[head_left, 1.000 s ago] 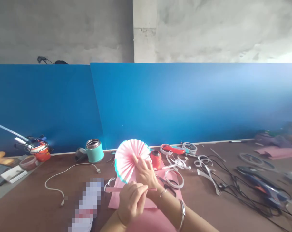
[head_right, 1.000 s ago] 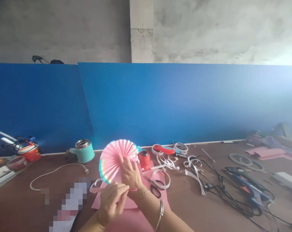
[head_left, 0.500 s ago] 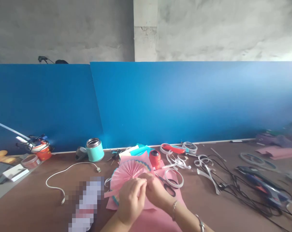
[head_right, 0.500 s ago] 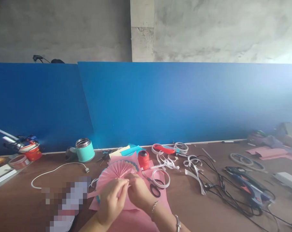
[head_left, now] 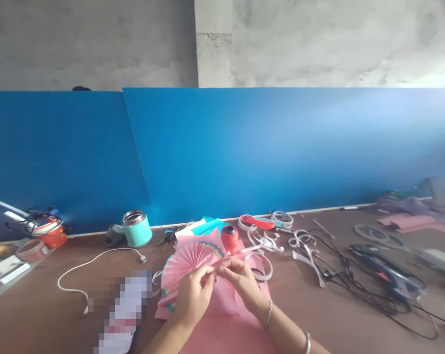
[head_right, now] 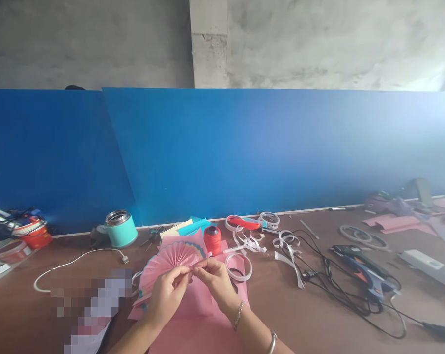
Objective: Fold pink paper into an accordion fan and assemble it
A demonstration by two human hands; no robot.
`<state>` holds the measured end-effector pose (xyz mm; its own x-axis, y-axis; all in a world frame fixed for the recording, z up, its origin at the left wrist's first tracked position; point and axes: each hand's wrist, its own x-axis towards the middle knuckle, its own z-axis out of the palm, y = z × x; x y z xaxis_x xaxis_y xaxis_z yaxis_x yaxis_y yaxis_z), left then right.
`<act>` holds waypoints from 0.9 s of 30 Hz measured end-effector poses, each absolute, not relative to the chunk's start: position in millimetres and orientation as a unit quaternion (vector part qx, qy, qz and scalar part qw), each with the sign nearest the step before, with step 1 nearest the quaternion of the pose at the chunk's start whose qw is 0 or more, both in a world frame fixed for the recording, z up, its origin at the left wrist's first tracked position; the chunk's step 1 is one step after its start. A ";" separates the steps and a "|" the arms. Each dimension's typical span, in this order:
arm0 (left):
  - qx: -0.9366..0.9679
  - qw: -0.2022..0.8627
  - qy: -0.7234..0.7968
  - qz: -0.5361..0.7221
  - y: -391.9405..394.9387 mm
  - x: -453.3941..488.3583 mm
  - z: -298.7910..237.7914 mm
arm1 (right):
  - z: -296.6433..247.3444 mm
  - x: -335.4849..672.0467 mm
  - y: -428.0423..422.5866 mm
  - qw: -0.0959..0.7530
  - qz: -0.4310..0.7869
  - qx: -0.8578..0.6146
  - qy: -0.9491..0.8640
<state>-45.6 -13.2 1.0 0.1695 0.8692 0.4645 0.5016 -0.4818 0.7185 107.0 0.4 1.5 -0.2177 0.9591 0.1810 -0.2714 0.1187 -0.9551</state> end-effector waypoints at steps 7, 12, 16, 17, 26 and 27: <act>0.707 0.306 0.494 0.403 -5.5 -50.0 8.0 | -2.6 121.2 12.7 0.561 0.556 -0.360 -0.497; 0.696 0.294 0.518 0.401 -5.4 -49.3 6.3 | -1.3 123.7 15.1 0.569 0.543 -0.379 -0.488; 0.699 0.275 0.518 0.410 -6.2 -48.5 3.6 | -2.0 123.3 14.5 0.569 0.543 -0.384 -0.483; 0.700 0.270 0.518 0.412 -6.1 -48.7 2.8 | -2.4 123.5 14.7 0.569 0.543 -0.385 -0.483; 0.710 0.265 0.512 0.404 -9.1 -46.3 2.1 | -2.8 117.4 9.3 0.520 0.567 -0.376 -0.515; 0.711 0.271 0.508 0.405 -10.0 -45.4 2.6 | -3.6 115.3 8.0 0.509 0.573 -0.371 -0.525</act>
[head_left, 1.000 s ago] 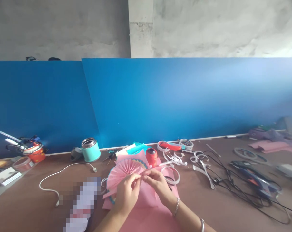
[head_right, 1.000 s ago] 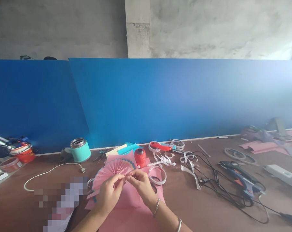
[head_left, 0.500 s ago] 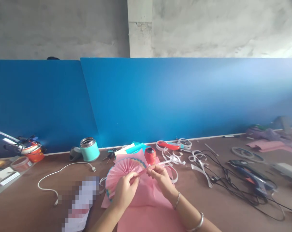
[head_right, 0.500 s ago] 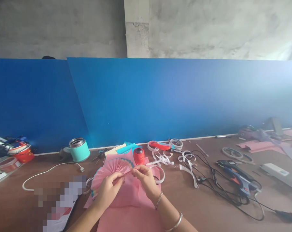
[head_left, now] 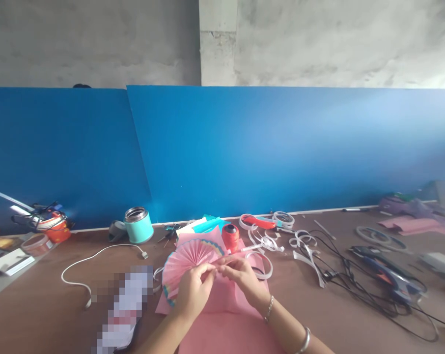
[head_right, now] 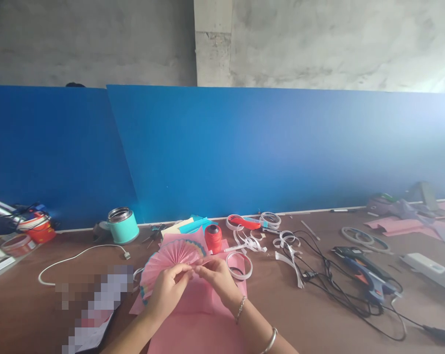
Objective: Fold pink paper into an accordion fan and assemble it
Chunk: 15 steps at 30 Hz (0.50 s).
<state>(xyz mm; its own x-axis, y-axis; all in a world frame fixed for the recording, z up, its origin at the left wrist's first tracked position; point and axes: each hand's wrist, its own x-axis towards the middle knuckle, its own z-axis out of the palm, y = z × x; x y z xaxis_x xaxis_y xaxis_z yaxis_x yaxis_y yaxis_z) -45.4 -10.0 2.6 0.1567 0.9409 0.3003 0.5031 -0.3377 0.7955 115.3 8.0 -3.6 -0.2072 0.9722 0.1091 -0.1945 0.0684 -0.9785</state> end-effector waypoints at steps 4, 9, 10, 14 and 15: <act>0.717 0.285 0.496 0.397 -11.9 -43.3 5.4 | -8.9 111.8 7.8 0.501 0.573 -0.351 -0.546; 0.731 0.244 0.524 0.363 -10.7 -45.9 7.9 | -12.1 122.5 17.9 0.508 0.534 -0.397 -0.547; 0.732 0.236 0.529 0.358 -10.7 -46.5 7.8 | -11.8 124.7 19.5 0.510 0.527 -0.405 -0.547; 0.739 0.224 0.527 0.355 -11.1 -47.2 5.9 | -11.1 127.6 20.0 0.508 0.517 -0.422 -0.544; 0.738 0.231 0.525 0.357 -11.0 -47.0 5.3 | -11.6 127.1 18.9 0.505 0.520 -0.422 -0.544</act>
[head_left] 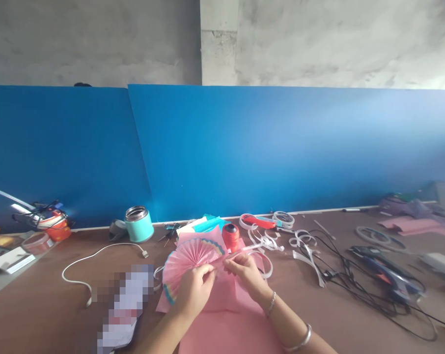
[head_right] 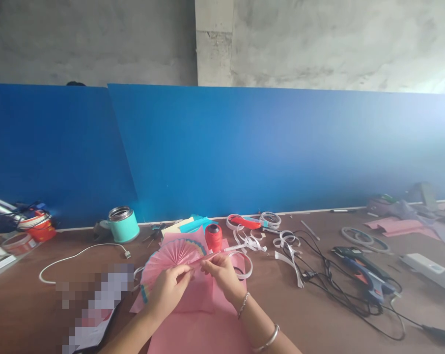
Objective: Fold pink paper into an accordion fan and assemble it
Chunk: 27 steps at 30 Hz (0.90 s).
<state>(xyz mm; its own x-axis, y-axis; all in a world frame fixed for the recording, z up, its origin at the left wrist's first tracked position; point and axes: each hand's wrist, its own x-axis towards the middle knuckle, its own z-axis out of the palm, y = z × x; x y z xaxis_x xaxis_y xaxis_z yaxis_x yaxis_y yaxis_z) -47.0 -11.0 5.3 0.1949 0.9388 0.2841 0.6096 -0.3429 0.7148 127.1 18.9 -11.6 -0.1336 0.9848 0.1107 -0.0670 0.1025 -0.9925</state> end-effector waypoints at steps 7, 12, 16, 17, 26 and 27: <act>0.735 0.275 0.503 0.362 -9.4 -44.9 4.0 | -18.8 123.5 16.2 0.476 0.531 -0.421 -0.561; 0.732 0.280 0.506 0.361 -10.8 -43.7 4.4 | -21.0 124.9 19.6 0.502 0.520 -0.421 -0.548; 0.719 0.311 0.499 0.371 -10.2 -44.0 2.7 | -20.4 125.3 19.5 0.507 0.527 -0.409 -0.547; 0.719 0.315 0.497 0.370 -10.0 -44.3 2.4 | -19.9 125.3 19.2 0.508 0.529 -0.407 -0.545; 0.721 0.328 0.485 0.369 -12.3 -44.1 8.1 | -11.1 122.4 12.8 0.474 0.550 -0.396 -0.561; 0.718 0.341 0.478 0.374 -12.6 -43.5 8.5 | -10.5 122.2 12.6 0.469 0.552 -0.393 -0.566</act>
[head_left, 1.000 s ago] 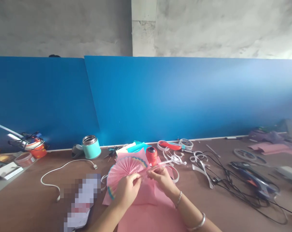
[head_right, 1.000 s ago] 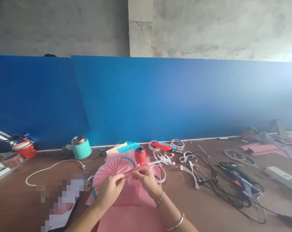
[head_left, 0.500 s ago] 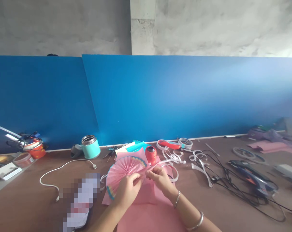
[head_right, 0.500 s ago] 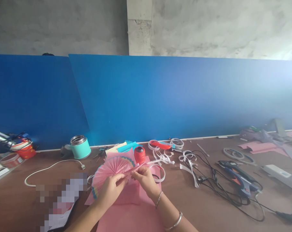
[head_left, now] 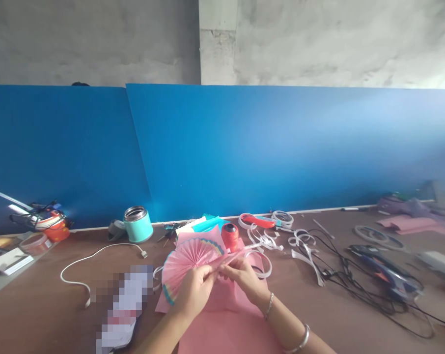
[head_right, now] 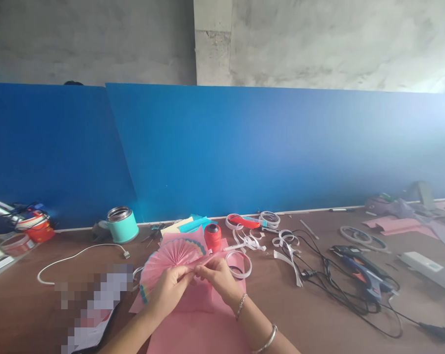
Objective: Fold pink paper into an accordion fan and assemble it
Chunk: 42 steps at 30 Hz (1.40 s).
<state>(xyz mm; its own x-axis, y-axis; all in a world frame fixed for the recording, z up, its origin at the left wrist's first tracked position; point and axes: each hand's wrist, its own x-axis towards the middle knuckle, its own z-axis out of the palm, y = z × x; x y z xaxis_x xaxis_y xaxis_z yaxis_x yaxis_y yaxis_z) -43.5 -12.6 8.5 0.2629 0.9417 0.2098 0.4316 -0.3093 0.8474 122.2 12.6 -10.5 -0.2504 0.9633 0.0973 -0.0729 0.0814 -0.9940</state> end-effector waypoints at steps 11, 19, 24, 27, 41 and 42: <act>0.732 0.278 0.519 0.344 -14.5 -42.5 10.1 | -4.6 128.5 18.7 0.521 0.494 -0.442 -0.538; 0.739 0.276 0.492 0.370 -11.3 -44.1 5.5 | -10.5 125.5 19.4 0.525 0.501 -0.441 -0.528; 0.734 0.291 0.490 0.369 -11.3 -44.1 5.9 | -11.4 124.8 17.8 0.527 0.537 -0.432 -0.498; 0.724 0.303 0.492 0.377 -11.5 -43.2 6.3 | -10.1 122.5 13.2 0.484 0.561 -0.407 -0.534; 0.721 0.328 0.479 0.379 -12.2 -41.1 6.9 | -14.9 123.2 16.2 0.478 0.553 -0.410 -0.546; 0.718 0.335 0.475 0.382 -11.8 -41.2 5.9 | -13.8 123.1 15.5 0.474 0.554 -0.406 -0.551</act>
<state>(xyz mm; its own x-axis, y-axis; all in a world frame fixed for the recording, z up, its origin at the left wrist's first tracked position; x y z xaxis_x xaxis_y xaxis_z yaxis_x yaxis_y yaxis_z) -41.2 -11.8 5.9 0.2559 0.9389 0.2301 0.4269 -0.3233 0.8445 123.1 15.5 -13.8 -0.2202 0.9728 0.0720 -0.0775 0.0561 -0.9954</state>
